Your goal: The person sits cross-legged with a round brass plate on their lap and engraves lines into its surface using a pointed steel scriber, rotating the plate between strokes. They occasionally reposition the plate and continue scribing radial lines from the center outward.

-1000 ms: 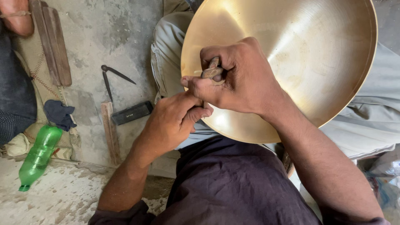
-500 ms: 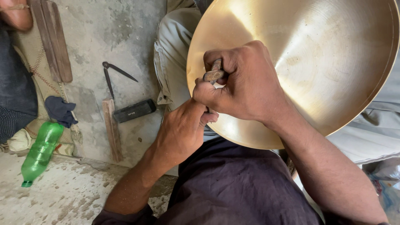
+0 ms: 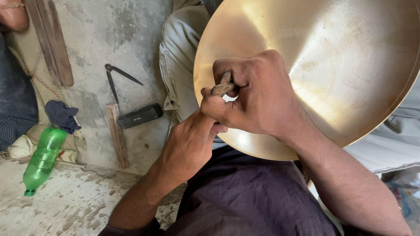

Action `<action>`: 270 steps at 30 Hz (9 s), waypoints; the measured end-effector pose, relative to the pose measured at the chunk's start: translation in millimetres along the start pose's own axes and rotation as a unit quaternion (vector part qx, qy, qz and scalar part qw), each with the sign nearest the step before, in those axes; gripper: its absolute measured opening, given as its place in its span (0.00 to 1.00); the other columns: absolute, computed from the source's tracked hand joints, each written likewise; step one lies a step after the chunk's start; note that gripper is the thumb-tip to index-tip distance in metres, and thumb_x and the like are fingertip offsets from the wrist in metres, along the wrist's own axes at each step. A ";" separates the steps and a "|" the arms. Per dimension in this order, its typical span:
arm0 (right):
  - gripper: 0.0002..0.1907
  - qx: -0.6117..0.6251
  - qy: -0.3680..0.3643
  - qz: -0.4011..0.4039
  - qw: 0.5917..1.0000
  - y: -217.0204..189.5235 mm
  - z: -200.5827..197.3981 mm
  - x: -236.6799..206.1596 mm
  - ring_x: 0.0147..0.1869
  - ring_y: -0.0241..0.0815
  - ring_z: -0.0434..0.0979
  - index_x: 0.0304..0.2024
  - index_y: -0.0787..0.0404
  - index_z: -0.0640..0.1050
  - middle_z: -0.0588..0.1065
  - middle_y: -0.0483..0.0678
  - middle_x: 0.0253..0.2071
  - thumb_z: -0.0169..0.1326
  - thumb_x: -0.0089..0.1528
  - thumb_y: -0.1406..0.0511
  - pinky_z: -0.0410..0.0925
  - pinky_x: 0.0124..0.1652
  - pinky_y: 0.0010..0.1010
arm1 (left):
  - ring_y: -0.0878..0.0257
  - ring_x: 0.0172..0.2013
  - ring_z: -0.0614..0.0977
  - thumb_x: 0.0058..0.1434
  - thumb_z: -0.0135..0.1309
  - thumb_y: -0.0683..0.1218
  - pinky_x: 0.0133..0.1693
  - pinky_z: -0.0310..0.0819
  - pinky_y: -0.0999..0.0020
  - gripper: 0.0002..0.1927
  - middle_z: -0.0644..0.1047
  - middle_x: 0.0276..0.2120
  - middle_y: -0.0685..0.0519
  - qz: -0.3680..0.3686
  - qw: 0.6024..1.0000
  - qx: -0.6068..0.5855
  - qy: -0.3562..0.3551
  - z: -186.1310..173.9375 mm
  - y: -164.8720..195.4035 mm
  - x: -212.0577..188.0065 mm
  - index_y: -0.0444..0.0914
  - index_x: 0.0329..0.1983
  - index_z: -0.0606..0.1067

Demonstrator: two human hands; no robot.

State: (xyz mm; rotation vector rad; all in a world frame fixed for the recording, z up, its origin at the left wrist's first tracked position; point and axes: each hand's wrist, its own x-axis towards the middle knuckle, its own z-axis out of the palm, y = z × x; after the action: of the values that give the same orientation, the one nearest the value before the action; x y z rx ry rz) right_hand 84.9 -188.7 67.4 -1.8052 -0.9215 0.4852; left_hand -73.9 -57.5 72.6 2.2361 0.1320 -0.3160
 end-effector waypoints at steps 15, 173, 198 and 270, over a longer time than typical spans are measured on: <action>0.21 -0.012 0.008 0.014 1.000 -1.9 -1.0 -3.3 0.15 0.33 0.62 0.20 0.58 0.67 0.63 0.43 0.13 0.63 0.61 0.60 0.56 0.19 0.29 | 0.46 0.40 0.85 0.69 0.54 0.39 0.38 0.80 0.54 0.11 0.79 0.39 0.45 0.006 1.000 -0.005 0.002 -1.6 0.3 -2.2 0.35 0.52 0.69; 0.09 -0.591 0.011 0.105 0.799 -65.0 -12.8 2.1 0.10 0.34 0.56 0.38 0.68 0.74 0.66 0.43 0.12 0.47 0.73 0.71 0.49 0.11 0.31 | 0.53 0.41 0.81 0.75 0.48 0.41 0.41 0.77 0.60 0.17 0.74 0.45 0.44 0.073 0.943 -0.161 0.283 12.3 -37.3 63.5 0.32 0.65 0.71; 0.12 -0.493 0.038 0.191 0.848 -65.8 -36.2 0.9 0.11 0.34 0.61 0.42 0.69 0.76 0.69 0.48 0.15 0.45 0.75 0.67 0.53 0.11 0.29 | 0.58 0.25 0.75 0.53 0.67 0.60 0.22 0.70 0.65 0.60 0.73 0.31 0.46 0.172 0.981 0.040 0.086 24.4 18.5 86.4 0.31 0.77 0.46; 0.12 -0.568 -0.098 0.181 0.797 -79.8 7.9 12.9 0.14 0.37 0.68 0.50 0.76 0.70 0.70 0.48 0.16 0.46 0.65 0.73 0.61 0.13 0.32 | 0.52 0.32 0.86 0.72 0.51 0.39 0.27 0.80 0.63 0.15 0.81 0.38 0.39 0.069 0.977 -0.077 0.188 -11.6 -37.0 88.8 0.26 0.58 0.73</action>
State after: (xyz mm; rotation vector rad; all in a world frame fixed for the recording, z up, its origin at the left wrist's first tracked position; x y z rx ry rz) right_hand 58.2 -158.0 137.6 -3.1233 -1.1142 0.3613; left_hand 6.2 -26.3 27.8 2.1156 0.1943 0.1911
